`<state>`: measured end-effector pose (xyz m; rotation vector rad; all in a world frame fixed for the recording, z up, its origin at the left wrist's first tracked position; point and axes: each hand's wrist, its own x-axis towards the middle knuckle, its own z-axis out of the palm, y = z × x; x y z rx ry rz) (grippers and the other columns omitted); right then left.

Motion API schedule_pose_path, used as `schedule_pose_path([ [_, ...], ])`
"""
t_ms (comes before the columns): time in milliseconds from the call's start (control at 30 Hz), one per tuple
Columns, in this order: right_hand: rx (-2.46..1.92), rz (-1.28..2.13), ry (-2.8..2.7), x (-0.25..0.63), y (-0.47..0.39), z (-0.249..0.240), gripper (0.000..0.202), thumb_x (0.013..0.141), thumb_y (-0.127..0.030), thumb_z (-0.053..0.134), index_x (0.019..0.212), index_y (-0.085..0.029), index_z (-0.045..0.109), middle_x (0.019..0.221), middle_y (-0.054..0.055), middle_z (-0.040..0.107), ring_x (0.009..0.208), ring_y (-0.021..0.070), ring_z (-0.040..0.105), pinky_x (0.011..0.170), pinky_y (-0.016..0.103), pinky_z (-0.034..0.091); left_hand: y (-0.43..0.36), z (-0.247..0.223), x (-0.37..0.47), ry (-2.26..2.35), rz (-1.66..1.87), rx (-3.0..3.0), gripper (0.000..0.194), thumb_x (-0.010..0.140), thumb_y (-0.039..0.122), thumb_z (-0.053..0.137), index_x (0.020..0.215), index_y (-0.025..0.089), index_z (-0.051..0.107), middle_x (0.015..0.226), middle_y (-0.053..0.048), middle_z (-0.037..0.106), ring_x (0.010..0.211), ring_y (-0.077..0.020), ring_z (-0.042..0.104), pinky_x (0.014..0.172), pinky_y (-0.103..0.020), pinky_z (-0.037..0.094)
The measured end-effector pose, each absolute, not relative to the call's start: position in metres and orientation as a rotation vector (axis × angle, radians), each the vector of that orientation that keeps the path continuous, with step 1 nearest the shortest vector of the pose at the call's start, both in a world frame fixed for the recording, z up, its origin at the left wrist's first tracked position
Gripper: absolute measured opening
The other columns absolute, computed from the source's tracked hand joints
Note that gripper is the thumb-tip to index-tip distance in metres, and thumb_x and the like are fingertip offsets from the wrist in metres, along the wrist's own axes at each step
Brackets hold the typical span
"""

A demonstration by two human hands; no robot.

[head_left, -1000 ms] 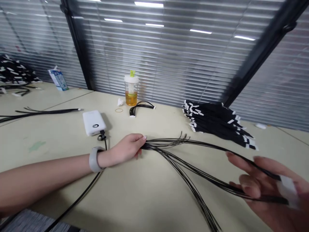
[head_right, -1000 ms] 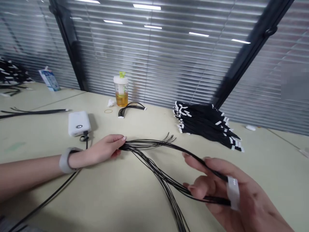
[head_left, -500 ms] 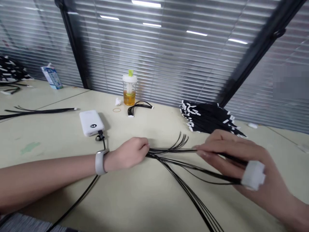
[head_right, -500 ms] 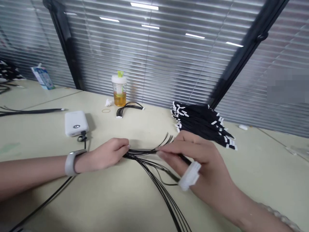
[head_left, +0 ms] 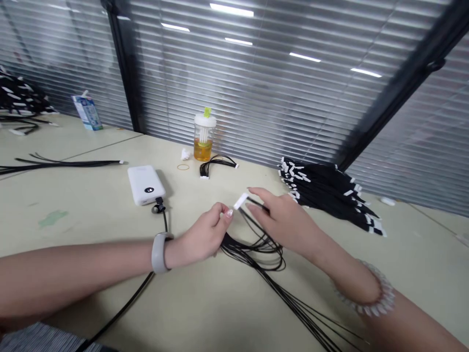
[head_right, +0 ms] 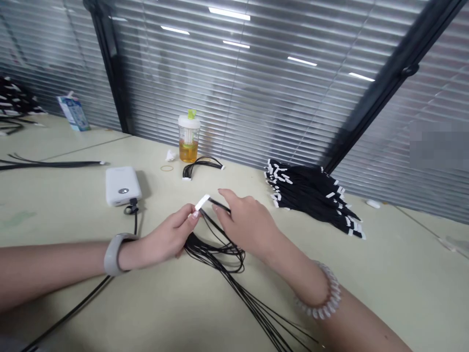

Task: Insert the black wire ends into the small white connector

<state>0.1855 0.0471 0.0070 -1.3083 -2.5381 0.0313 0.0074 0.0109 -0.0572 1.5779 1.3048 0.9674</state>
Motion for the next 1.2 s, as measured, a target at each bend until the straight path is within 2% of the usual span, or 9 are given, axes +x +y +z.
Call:
schedule_pose_path([
  [167, -1.382, -0.068, -2.745, 0.177, 0.043, -0.006, 0.043, 0.091, -0.04, 0.036, 0.126, -0.02, 0.049, 0.082, 0.011, 0.066, 0.077, 0.0255, 0.062, 0.059, 0.029, 0.037, 0.016, -0.066, 0.009, 1.206, 1.04, 1.394, 0.045, 0.088, 0.059, 0.03, 0.07, 0.019, 0.039, 0.049, 0.007, 0.036, 0.035, -0.0077, 0.036, 0.034, -0.02, 0.032],
  [467, -1.372, -0.134, -2.746, 0.174, 0.039, -0.016, 0.035, 0.089, -0.034, 0.038, 0.117, -0.019, 0.053, 0.079, 0.01, 0.067, 0.072, 0.0258, 0.062, 0.056, 0.03, 0.036, 0.015, -0.062, 0.011, 1.257, 0.932, 1.404, 0.042, 0.086, 0.057, 0.041, 0.071, 0.018, 0.042, 0.042, 0.008, 0.039, 0.03, -0.0072, 0.038, 0.029, -0.016, 0.027],
  [567, -1.332, -0.121, -2.751, 0.179, 0.04, -0.015, 0.039, 0.09, -0.033, 0.04, 0.125, -0.019, 0.048, 0.086, 0.009, 0.066, 0.079, 0.0247, 0.061, 0.062, 0.031, 0.04, 0.015, -0.064, 0.012, 1.267, 0.961, 1.359, 0.039, 0.086, 0.054, 0.044, 0.07, 0.018, 0.042, 0.042, 0.008, 0.038, 0.03, -0.0068, 0.036, 0.03, -0.016, 0.025],
  [667, -1.212, -0.216, -2.764, 0.191, 0.041, -0.012, 0.047, 0.089, -0.028, 0.047, 0.134, -0.017, 0.04, 0.107, 0.013, 0.06, 0.096, 0.025, 0.056, 0.074, 0.033, 0.042, 0.018, -0.067, 0.013, 1.229, 1.064, 1.271, 0.038, 0.084, 0.054, 0.047, 0.071, 0.018, 0.043, 0.046, 0.007, 0.041, 0.034, -0.0071, 0.037, 0.033, -0.018, 0.03],
  [733, -1.121, -0.356, -2.723, 0.2, 0.039, -0.009, 0.049, 0.086, -0.033, 0.054, 0.131, -0.015, 0.045, 0.112, 0.016, 0.055, 0.1, 0.0278, 0.052, 0.078, 0.036, 0.041, 0.021, -0.067, 0.016, 1.203, 1.138, 1.204, 0.037, 0.082, 0.053, 0.05, 0.071, 0.018, 0.044, 0.049, 0.006, 0.043, 0.037, -0.0076, 0.04, 0.035, -0.019, 0.034],
  [833, -1.112, -0.428, -2.586, 0.214, 0.032, -0.006, 0.038, 0.081, -0.046, 0.057, 0.096, -0.011, 0.062, 0.089, 0.012, 0.059, 0.083, 0.025, 0.053, 0.069, 0.034, 0.04, 0.025, -0.064, 0.019, 1.199, 1.225, 1.131, 0.037, 0.08, 0.051, 0.054, 0.07, 0.017, 0.045, 0.05, 0.007, 0.042, 0.038, -0.0073, 0.04, 0.036, -0.018, 0.035],
  [933, -1.197, -0.29, -2.513, 0.227, 0.024, -0.005, 0.032, 0.085, -0.042, 0.052, 0.067, -0.015, 0.055, 0.065, 0.004, 0.055, 0.063, 0.0165, 0.049, 0.057, 0.028, 0.033, 0.025, -0.058, 0.021, 1.202, 1.289, 1.132, 0.037, 0.08, 0.051, 0.055, 0.069, 0.017, 0.044, 0.05, 0.007, 0.04, 0.038, -0.0068, 0.04, 0.037, -0.018, 0.035],
  [1067, -1.23, -0.044, -2.444, 0.239, 0.015, -0.005, 0.024, 0.087, -0.026, 0.049, 0.065, -0.016, 0.052, 0.063, 0.001, 0.054, 0.063, 0.0132, 0.047, 0.057, 0.025, 0.031, 0.018, -0.051, 0.026, 1.19, 1.336, 1.177, 0.039, 0.08, 0.052, 0.056, 0.068, 0.018, 0.042, 0.05, 0.007, 0.039, 0.038, -0.0068, 0.04, 0.037, -0.018, 0.035],
  [1200, -1.274, 0.226, -2.389, 0.246, 0.0, -0.008, 0.029, 0.088, -0.031, 0.046, 0.063, -0.016, 0.052, 0.059, 0.0, 0.052, 0.057, 0.0115, 0.046, 0.058, 0.025, 0.031, 0.007, -0.047, 0.043, 1.154, 1.347, 1.291, 0.037, 0.084, 0.05, 0.05, 0.067, 0.019, 0.04, 0.051, 0.007, 0.037, 0.042, -0.0071, 0.036, 0.041, -0.018, 0.033],
])
